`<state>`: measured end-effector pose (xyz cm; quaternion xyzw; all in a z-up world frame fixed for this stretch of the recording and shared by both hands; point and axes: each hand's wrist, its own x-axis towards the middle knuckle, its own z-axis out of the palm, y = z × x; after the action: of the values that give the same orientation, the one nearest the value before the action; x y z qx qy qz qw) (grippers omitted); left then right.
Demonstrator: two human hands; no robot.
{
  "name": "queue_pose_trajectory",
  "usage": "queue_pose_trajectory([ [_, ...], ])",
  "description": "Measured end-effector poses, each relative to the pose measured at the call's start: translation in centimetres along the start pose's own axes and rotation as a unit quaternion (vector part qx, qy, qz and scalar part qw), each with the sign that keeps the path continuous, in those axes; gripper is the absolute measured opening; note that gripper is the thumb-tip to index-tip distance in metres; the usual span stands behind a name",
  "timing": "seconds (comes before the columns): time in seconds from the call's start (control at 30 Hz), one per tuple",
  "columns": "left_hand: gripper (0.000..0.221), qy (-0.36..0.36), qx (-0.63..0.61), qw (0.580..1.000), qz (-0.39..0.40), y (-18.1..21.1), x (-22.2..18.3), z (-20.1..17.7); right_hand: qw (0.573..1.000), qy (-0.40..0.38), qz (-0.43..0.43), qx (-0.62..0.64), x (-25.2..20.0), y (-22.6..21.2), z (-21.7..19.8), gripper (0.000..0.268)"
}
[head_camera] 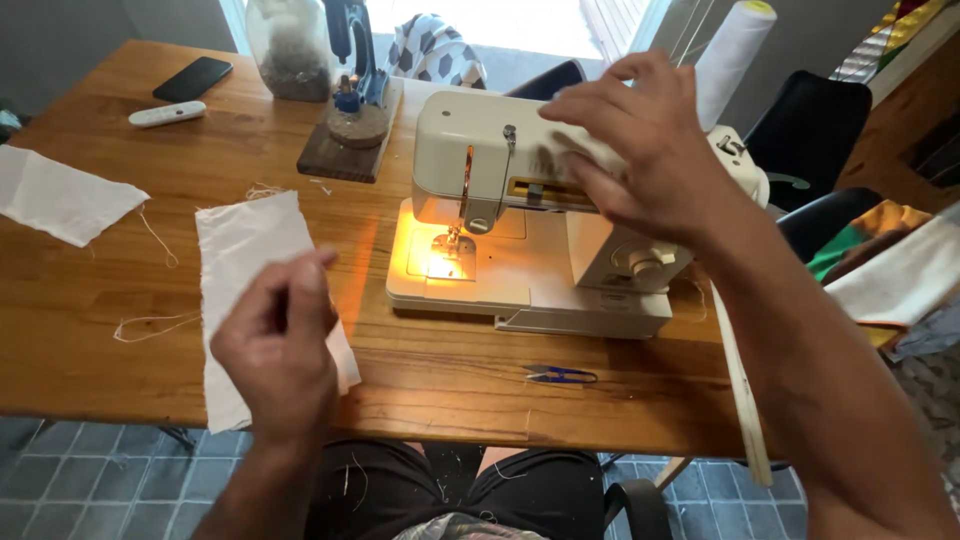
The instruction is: Threading a sewing machine and preparing fabric for sewing
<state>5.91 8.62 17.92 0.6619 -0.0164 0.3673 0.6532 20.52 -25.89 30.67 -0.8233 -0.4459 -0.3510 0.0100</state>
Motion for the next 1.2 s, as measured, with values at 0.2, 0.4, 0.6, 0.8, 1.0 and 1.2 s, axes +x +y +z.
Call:
queue_pose_trajectory([
  [0.2,0.028,0.025,-0.141,0.988,-0.054,-2.7,4.6,1.4,0.994,-0.024,0.046,0.098,2.3,2.5,3.9,0.027],
  [0.4,0.027,0.046,-0.177,0.977,-0.108,-6.1,4.7,2.0,0.952,-0.078,0.172,0.24,4.2,2.2,3.3,0.003],
  [0.6,0.024,0.015,-0.063,0.989,-0.133,-6.5,3.4,1.9,0.953,-0.054,0.163,0.248,3.3,2.3,3.4,0.012],
  [0.8,0.021,0.0,-0.072,0.978,-0.194,-9.1,2.8,3.1,0.966,-0.036,0.135,0.216,3.5,2.1,3.8,0.022],
  [1.0,0.018,-0.044,-0.028,0.981,-0.189,-11.0,0.7,3.7,0.967,-0.028,0.133,0.214,3.2,1.7,3.6,0.026],
  [1.2,0.018,-0.131,-0.019,0.962,-0.24,-10.1,-2.3,4.4,0.967,-0.025,0.133,0.214,2.9,1.4,3.5,0.024],
])
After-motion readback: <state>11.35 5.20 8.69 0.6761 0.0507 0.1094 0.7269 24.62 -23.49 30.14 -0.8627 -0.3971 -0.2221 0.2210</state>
